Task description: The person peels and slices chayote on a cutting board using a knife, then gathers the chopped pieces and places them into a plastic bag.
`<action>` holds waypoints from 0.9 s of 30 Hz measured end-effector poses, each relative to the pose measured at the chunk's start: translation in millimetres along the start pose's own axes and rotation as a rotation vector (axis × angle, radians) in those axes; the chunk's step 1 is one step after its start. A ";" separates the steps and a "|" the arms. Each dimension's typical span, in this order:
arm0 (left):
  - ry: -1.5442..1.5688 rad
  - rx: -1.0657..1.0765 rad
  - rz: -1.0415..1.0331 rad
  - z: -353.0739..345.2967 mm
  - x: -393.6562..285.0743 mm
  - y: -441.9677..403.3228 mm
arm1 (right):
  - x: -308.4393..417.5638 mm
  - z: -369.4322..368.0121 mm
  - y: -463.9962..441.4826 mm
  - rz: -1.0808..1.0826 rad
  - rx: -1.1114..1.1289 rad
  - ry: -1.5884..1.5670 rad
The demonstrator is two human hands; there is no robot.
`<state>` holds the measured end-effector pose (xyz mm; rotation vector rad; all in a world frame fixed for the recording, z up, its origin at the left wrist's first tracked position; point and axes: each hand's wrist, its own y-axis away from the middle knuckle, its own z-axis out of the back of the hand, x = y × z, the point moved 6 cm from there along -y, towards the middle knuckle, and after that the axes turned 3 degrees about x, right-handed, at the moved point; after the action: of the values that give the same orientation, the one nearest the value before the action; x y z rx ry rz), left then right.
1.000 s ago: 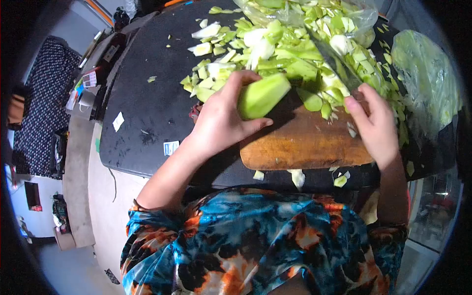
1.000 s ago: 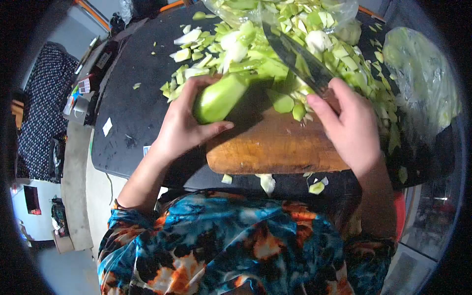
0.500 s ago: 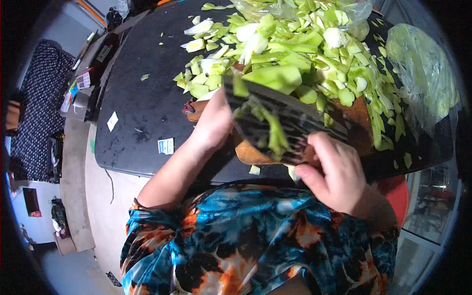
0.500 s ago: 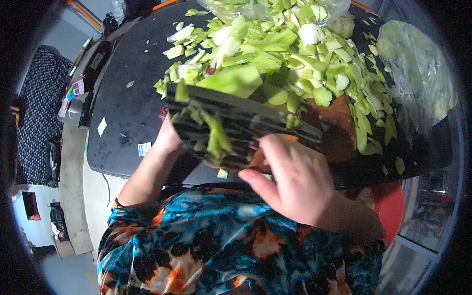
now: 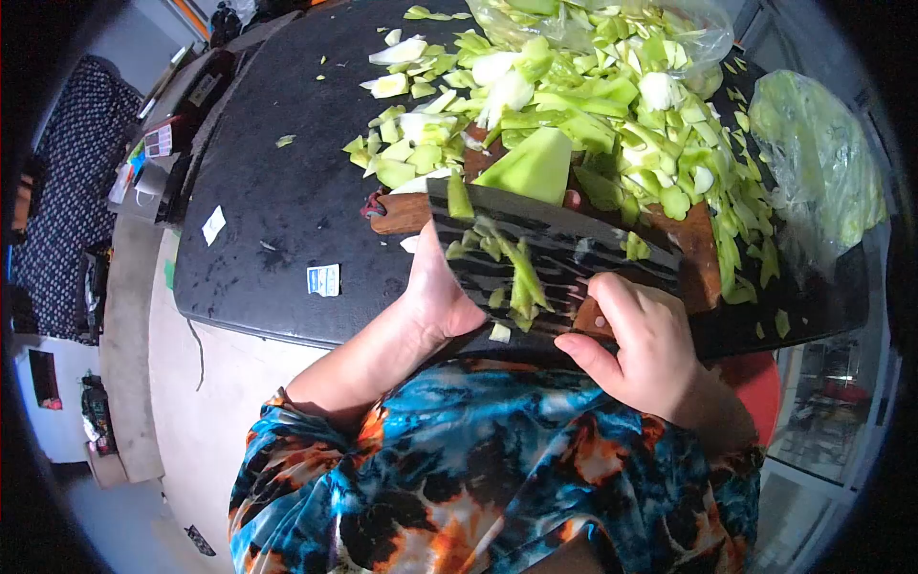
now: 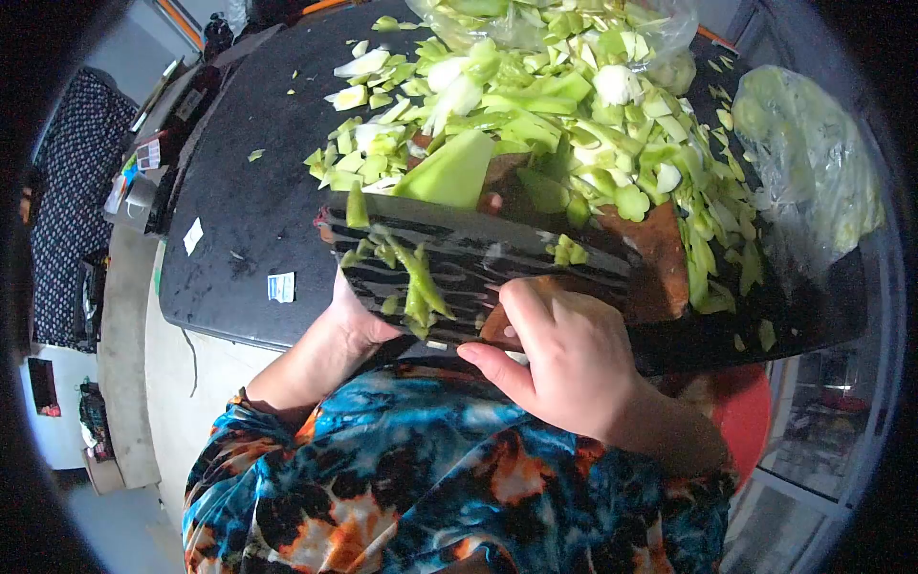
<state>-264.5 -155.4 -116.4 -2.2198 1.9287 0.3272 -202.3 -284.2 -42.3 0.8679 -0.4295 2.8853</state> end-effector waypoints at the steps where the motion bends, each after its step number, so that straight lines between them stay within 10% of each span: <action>1: 0.007 0.073 -0.001 5.9 -3.1 2.6 | -0.5 3.0 1.1 -0.018 -0.004 0.004; 27: -0.260 -0.151 -0.222 12.4 -10.4 -6.5 | 12.6 -5.1 -6.7 0.110 0.009 0.128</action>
<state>-260.0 -141.1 -125.3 -2.3195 1.5560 0.7072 -214.3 -276.2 -37.8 0.6761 -0.4660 3.0228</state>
